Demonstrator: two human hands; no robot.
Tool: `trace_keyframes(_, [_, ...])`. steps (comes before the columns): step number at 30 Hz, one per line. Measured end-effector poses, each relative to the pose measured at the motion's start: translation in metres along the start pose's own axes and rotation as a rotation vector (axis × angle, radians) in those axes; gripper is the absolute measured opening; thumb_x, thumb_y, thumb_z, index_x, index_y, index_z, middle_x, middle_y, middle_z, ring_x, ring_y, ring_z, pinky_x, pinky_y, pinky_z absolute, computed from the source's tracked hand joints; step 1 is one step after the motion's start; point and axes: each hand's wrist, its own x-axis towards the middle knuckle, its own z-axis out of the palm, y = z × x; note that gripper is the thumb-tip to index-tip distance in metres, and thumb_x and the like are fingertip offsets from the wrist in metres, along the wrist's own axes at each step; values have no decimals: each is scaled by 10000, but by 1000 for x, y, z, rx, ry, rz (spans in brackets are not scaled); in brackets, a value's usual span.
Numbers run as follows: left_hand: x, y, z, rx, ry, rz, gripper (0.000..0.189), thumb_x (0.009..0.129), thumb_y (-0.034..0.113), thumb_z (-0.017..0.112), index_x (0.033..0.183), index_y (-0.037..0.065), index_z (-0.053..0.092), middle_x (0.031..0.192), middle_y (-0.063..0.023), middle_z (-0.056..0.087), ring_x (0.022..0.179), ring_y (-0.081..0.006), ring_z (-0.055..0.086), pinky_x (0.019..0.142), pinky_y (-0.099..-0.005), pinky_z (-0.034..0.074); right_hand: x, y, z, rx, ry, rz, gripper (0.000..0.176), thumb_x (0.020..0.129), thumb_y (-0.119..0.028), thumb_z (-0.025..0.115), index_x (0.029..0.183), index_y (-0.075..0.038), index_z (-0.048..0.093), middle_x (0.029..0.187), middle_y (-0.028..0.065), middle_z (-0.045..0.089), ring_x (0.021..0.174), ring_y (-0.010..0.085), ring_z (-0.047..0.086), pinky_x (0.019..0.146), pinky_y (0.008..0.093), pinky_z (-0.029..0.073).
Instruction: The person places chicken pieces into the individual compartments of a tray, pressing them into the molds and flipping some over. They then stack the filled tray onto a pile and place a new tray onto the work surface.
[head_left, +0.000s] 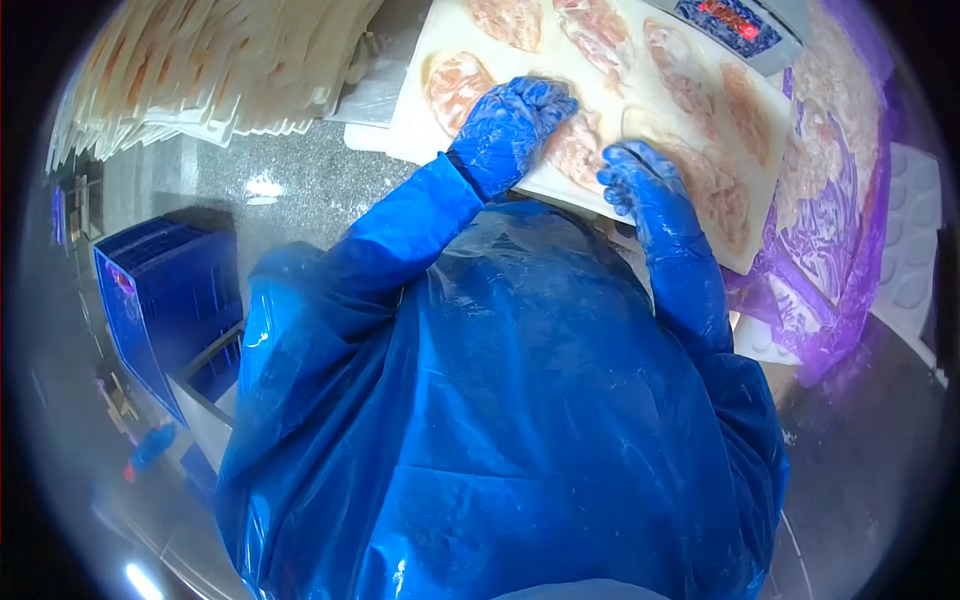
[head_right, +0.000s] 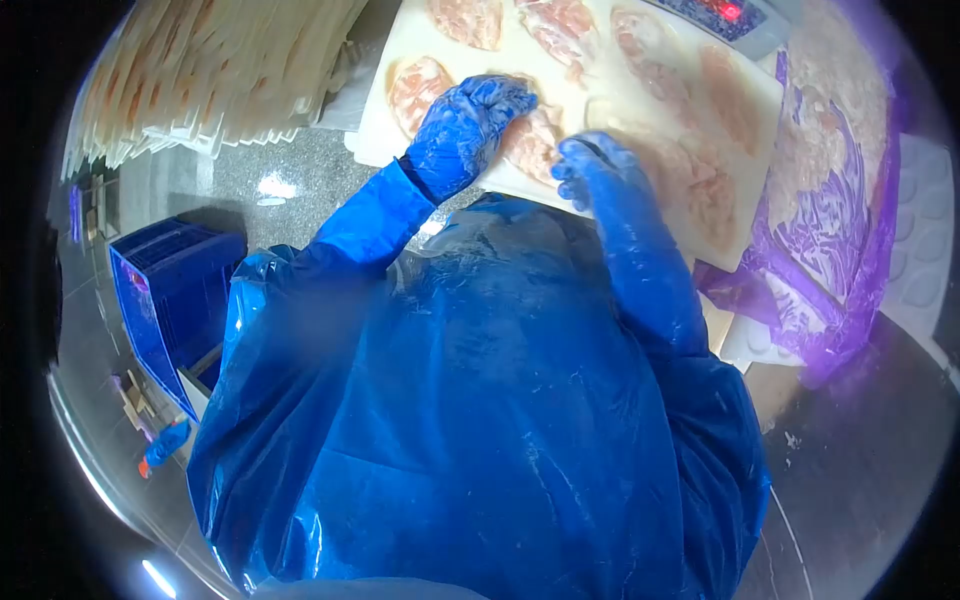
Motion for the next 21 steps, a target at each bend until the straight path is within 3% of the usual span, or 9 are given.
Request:
trace_keyframes(4, [4, 15, -4, 60, 72, -108, 375, 867, 58, 589, 1239, 71, 627, 1265, -126, 620, 1167, -317, 580, 1037, -417, 444, -9, 17, -14, -49, 161, -448, 251, 923, -138, 583, 1151, -39, 619, 872, 63, 680, 744, 147, 628, 681, 264, 485])
trace_keyframes(5, [2, 19, -3, 56, 69, -101, 375, 867, 58, 589, 1239, 71, 627, 1265, -126, 620, 1167, -317, 580, 1037, -417, 444, -3, 24, -12, -45, 168, -447, 251, 923, -138, 583, 1151, -39, 619, 872, 63, 680, 744, 147, 628, 681, 264, 485])
trace_keyframes(7, [-1, 26, -1, 45, 10, -15, 408, 873, 75, 571, 1281, 68, 599, 1326, -140, 585, 1238, -326, 542, 1092, -431, 390, 7, 30, 8, -937, 473, -1239, 288, 928, -135, 533, 1195, -78, 624, 1090, 93, 665, 947, 199, 621, 819, 372, 484])
trace_keyframes(8, [-2, 27, -4, 64, -47, -33, 452, 889, 110, 561, 1339, 67, 550, 1390, -149, 538, 1307, -331, 485, 1140, -462, 321, 11, 38, 21, -1194, 451, -1068, 312, 882, -119, 546, 1175, -115, 654, 1168, 66, 644, 1088, 249, 572, 937, 437, 437])
trace_keyframes(11, [1, 22, -9, 66, -74, -47, 472, 904, 129, 558, 1369, 59, 520, 1406, -162, 521, 1320, -340, 466, 1150, -493, 290, 22, 52, 18, -1439, 557, -1060, 343, 837, -135, 596, 1175, -163, 650, 1194, -8, 611, 1102, 218, 548, 886, 423, 440])
trace_keyframes(12, [-2, 20, -9, 70, -106, -49, 530, 916, 161, 565, 1424, 58, 457, 1464, -166, 459, 1370, -338, 410, 1164, -510, 251, 10, 44, 15, -1395, 427, -894, 406, 834, -169, 616, 1240, -170, 630, 1265, -2, 591, 1200, 256, 509, 976, 472, 411])
trace_keyframes(15, [0, 27, -13, 22, -99, -104, 607, 918, 196, 571, 1475, 50, 379, 1528, -174, 368, 1424, -347, 327, 1175, -514, 214, -6, 38, 19, -1317, 514, -1051, 485, 818, -228, 649, 1295, -152, 604, 1377, 26, 533, 1320, 285, 431, 1084, 499, 340])
trace_keyframes(16, [0, 27, -10, 21, -99, -107, 607, 918, 196, 571, 1475, 50, 379, 1528, -174, 368, 1424, -347, 327, 1175, -514, 214, -9, 34, 23, -1336, 417, -1020, 547, 817, -280, 670, 1336, -134, 580, 1456, 48, 471, 1407, 303, 336, 1156, 535, 243])
trace_keyframes(21, [2, 27, -8, 105, -154, -148, 702, 925, 286, 575, 1514, 34, 288, 1570, -189, 280, 1457, -377, 246, 1190, -517, 160, 4, 51, 16, -1397, 315, -1010, 477, 847, -293, 663, 1286, -110, 623, 1438, 48, 492, 1397, 314, 348, 1159, 578, 212])
